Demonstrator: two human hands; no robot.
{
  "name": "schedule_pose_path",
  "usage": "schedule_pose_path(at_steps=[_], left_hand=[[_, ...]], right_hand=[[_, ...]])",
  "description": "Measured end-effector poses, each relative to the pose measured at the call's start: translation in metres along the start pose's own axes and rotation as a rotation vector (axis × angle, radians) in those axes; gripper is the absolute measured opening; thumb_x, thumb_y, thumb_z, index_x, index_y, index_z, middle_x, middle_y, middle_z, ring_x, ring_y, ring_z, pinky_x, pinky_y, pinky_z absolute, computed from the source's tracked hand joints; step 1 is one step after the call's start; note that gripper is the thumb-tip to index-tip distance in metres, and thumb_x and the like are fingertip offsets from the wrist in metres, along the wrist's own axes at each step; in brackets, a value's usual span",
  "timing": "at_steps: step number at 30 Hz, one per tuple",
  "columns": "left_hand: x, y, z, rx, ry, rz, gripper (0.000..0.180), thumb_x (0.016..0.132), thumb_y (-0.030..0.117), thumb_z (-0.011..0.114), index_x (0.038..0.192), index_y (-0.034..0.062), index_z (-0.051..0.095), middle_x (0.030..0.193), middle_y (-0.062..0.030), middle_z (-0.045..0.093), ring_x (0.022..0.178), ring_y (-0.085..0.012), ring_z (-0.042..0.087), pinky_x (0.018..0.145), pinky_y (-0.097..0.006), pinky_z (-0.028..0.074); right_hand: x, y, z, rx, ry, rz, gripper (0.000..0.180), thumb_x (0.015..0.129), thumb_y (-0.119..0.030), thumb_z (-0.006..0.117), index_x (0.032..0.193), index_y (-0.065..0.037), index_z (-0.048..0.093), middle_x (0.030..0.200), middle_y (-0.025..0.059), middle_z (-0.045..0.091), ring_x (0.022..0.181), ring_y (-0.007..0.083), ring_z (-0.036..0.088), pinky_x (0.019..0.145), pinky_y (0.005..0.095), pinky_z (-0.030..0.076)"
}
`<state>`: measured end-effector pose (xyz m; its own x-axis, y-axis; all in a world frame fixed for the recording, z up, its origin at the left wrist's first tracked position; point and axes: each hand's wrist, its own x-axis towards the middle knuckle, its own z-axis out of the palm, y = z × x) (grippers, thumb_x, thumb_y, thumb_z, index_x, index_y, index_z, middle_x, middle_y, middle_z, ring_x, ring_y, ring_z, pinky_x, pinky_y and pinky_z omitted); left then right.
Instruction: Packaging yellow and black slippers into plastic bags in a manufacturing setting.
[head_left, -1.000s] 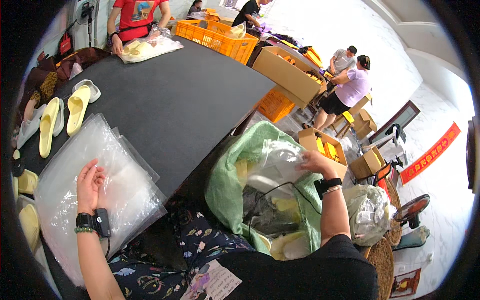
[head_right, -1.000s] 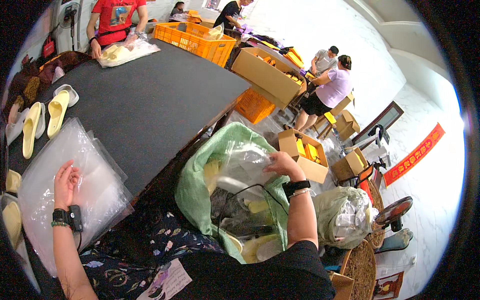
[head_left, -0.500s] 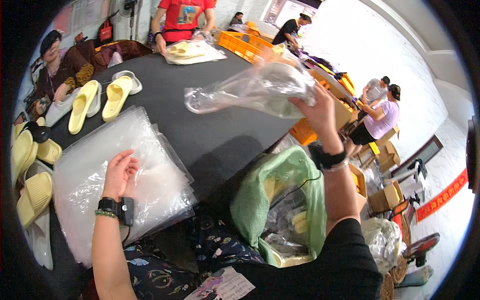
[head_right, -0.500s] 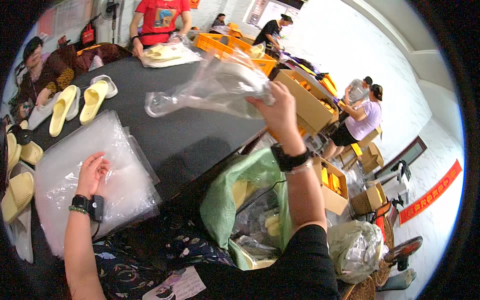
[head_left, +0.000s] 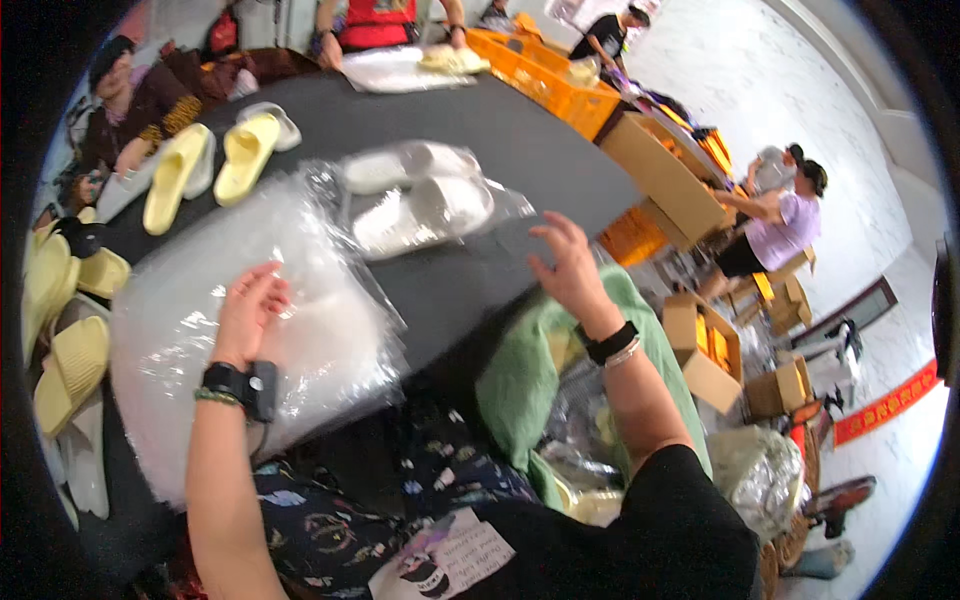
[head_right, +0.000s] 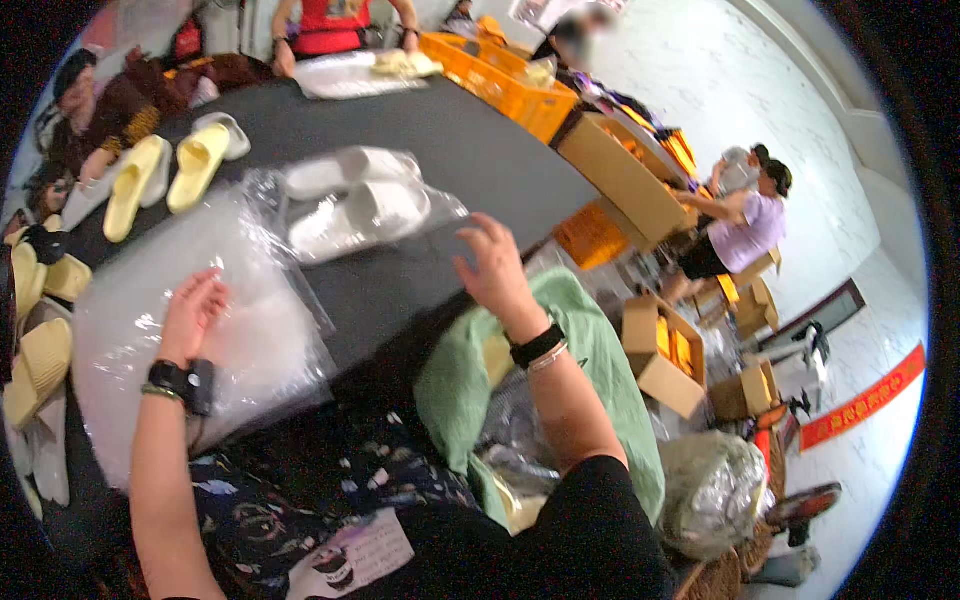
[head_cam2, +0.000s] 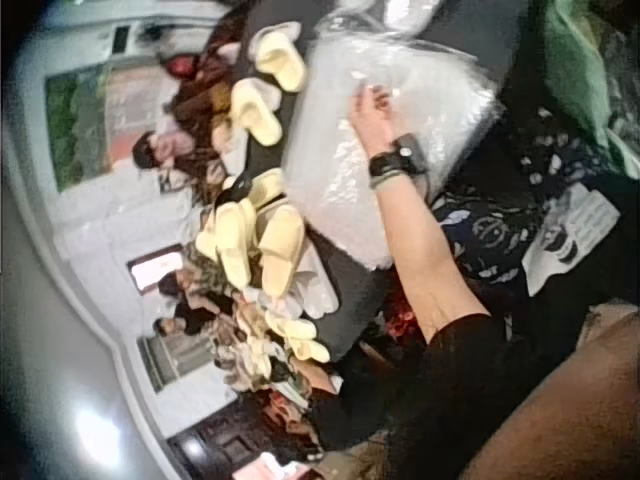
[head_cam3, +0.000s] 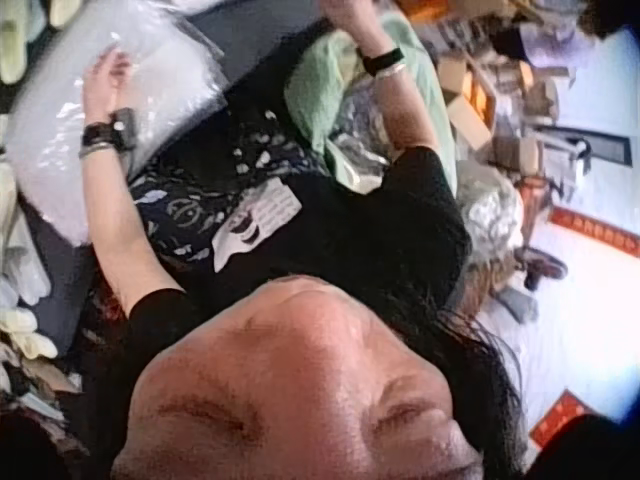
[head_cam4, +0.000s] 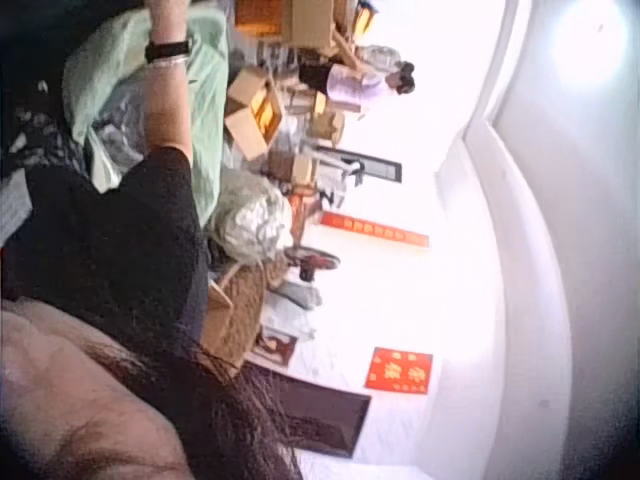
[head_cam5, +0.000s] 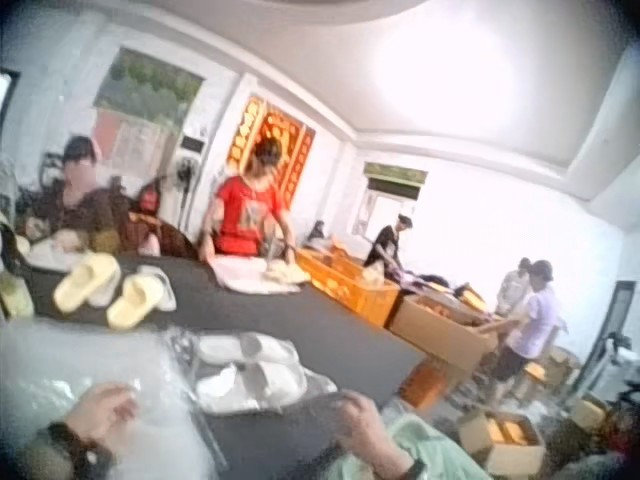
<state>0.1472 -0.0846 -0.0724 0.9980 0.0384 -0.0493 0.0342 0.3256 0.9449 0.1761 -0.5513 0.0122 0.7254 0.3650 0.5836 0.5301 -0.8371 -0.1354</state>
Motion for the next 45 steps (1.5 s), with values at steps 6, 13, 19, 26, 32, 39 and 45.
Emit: schedule_pose_path(at_steps=[6, 13, 19, 26, 32, 39, 45], left_hand=[[0.003, 0.01, -0.001, 0.021, -0.009, -0.019, 0.029, 0.097, 0.013, 0.054, 0.122, 0.0004, 0.057, 0.094, -0.006, 0.062, 0.075, -0.0082, 0.058, 0.066, -0.019, 0.047], [0.002, 0.001, 0.001, 0.034, 0.004, -0.032, 0.028, 0.098, 0.012, 0.052, 0.123, 0.0004, 0.057, 0.095, -0.0064, 0.063, 0.075, -0.0075, 0.058, 0.066, -0.017, 0.048], [0.002, 0.002, -0.002, 0.038, 0.0, -0.039, 0.031, 0.098, 0.013, 0.052, 0.126, 0.0013, 0.055, 0.097, -0.0071, 0.063, 0.076, -0.0072, 0.057, 0.067, -0.018, 0.046], [0.0, 0.002, -0.001, 0.03, 0.0, -0.018, 0.031, 0.097, 0.012, 0.052, 0.126, 0.0012, 0.055, 0.096, -0.0061, 0.062, 0.077, -0.0069, 0.056, 0.066, -0.018, 0.046], [-0.001, 0.002, 0.001, 0.029, -0.014, -0.017, 0.03, 0.098, 0.012, 0.052, 0.125, 0.0009, 0.055, 0.094, -0.0049, 0.062, 0.077, -0.0066, 0.056, 0.066, -0.017, 0.046], [-0.001, 0.006, 0.0, 0.028, -0.015, -0.025, 0.029, 0.097, 0.012, 0.053, 0.122, -0.0009, 0.056, 0.094, -0.0068, 0.062, 0.075, -0.0082, 0.058, 0.067, -0.018, 0.047], [0.003, 0.004, 0.004, 0.051, -0.027, -0.022, 0.028, 0.097, 0.012, 0.053, 0.123, 0.0002, 0.056, 0.094, -0.0056, 0.062, 0.075, -0.0076, 0.058, 0.067, -0.018, 0.046]], right_hand=[[-0.117, 0.078, -0.022, -0.069, -0.001, 0.381, 0.025, 0.081, -0.01, 0.065, 0.104, -0.002, 0.061, 0.115, 0.0215, 0.058, 0.111, 0.0385, 0.054, 0.094, 0.0433, 0.045], [-0.235, 0.096, 0.018, -0.072, -0.358, 0.541, 0.033, 0.075, -0.011, 0.066, 0.106, 0.0, 0.059, 0.106, 0.0238, 0.061, 0.104, 0.0412, 0.056, 0.093, 0.0436, 0.045], [-0.243, 0.074, 0.049, -0.37, -0.514, 0.24, 0.035, 0.078, -0.009, 0.059, 0.113, -0.008, 0.059, 0.13, 0.0132, 0.05, 0.129, 0.0337, 0.041, 0.101, 0.0469, 0.039], [-0.214, 0.066, 0.074, -0.569, -0.878, 0.166, 0.029, 0.083, -0.015, 0.058, 0.112, -0.012, 0.062, 0.133, 0.0134, 0.05, 0.133, 0.0369, 0.037, 0.102, 0.0538, 0.034], [-0.239, 0.083, 0.069, -0.624, -0.74, 0.168, 0.034, 0.084, -0.017, 0.056, 0.118, -0.013, 0.06, 0.124, 0.0127, 0.054, 0.126, 0.0346, 0.041, 0.102, 0.0523, 0.032], [-0.237, 0.075, 0.044, -0.739, -1.012, -0.044, 0.024, 0.082, -0.023, 0.055, 0.1, -0.012, 0.068, 0.102, 0.0091, 0.059, 0.107, 0.026, 0.049, 0.09, 0.0431, 0.035], [-0.195, 0.077, 0.067, -0.728, -1.074, -0.412, 0.039, 0.092, -0.026, 0.049, 0.125, -0.009, 0.059, 0.14, 0.0103, 0.046, 0.133, 0.0285, 0.035, 0.109, 0.048, 0.026]])
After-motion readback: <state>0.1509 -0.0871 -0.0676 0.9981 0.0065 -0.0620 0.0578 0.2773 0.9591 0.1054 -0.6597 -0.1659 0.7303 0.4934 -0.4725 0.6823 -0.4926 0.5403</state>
